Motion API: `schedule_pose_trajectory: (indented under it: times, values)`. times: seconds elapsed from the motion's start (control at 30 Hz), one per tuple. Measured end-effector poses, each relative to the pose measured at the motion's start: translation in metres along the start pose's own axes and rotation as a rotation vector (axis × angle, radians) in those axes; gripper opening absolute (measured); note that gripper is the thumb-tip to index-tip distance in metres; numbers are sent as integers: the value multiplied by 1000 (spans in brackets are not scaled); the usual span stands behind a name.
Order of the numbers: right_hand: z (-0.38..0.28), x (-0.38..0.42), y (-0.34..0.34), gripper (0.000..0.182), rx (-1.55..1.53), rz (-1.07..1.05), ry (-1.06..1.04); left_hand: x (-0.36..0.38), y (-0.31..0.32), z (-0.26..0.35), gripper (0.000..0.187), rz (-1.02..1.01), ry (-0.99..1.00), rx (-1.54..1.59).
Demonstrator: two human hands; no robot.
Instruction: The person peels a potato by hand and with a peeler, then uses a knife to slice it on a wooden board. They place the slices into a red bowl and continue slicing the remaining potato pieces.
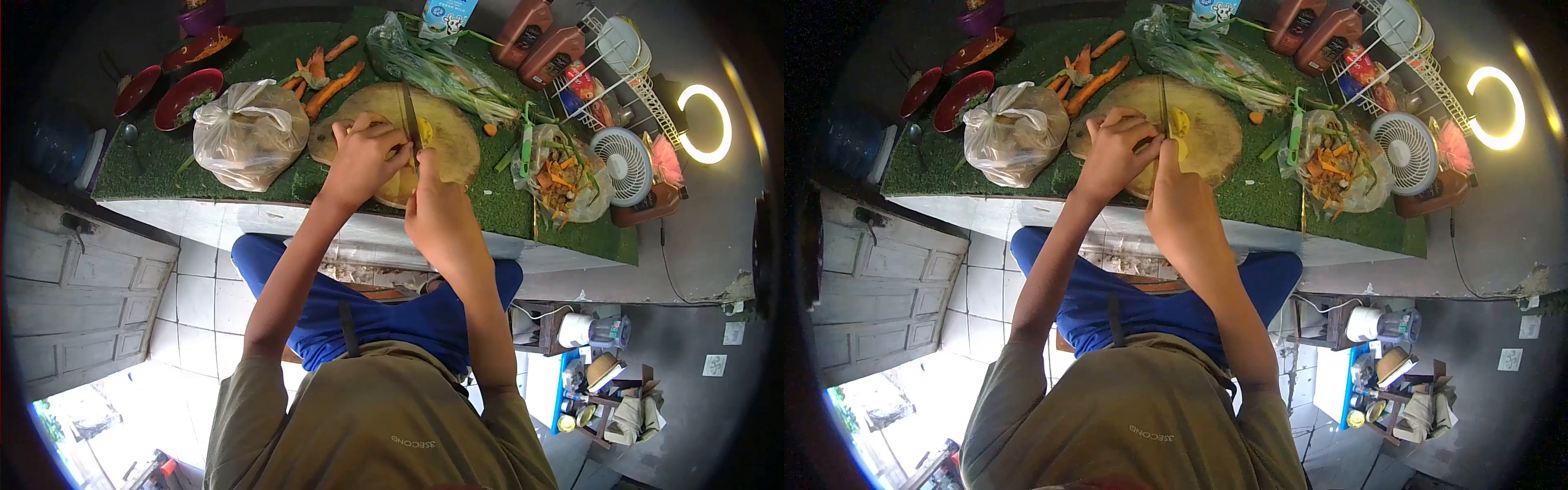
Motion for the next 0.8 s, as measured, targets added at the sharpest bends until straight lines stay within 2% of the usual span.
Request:
schedule_pose_trajectory:
  times: [0.27, 0.63, 0.8]
  values:
    - [15, -21, 0, 40, 5, 31, 12, -1, -3, 3, 10, -61, -31, -27]
    - [-7, 7, -16, 37, -77, 1, 18, 0, -3, 3, 8, -46, -21, -34]
    - [-5, 10, -12, 37, -56, 45, -58, 1, -2, 2, 8, -39, -17, -51]
Point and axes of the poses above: each hand's wrist, its own x-axis away from the middle knuckle, its own y-axis out of the palm, z = x × y, the point moved 3 cm from there along -x, towards the middle knuckle, and after that the axes turned 13 degrees about -x, right-handed, at the moved point
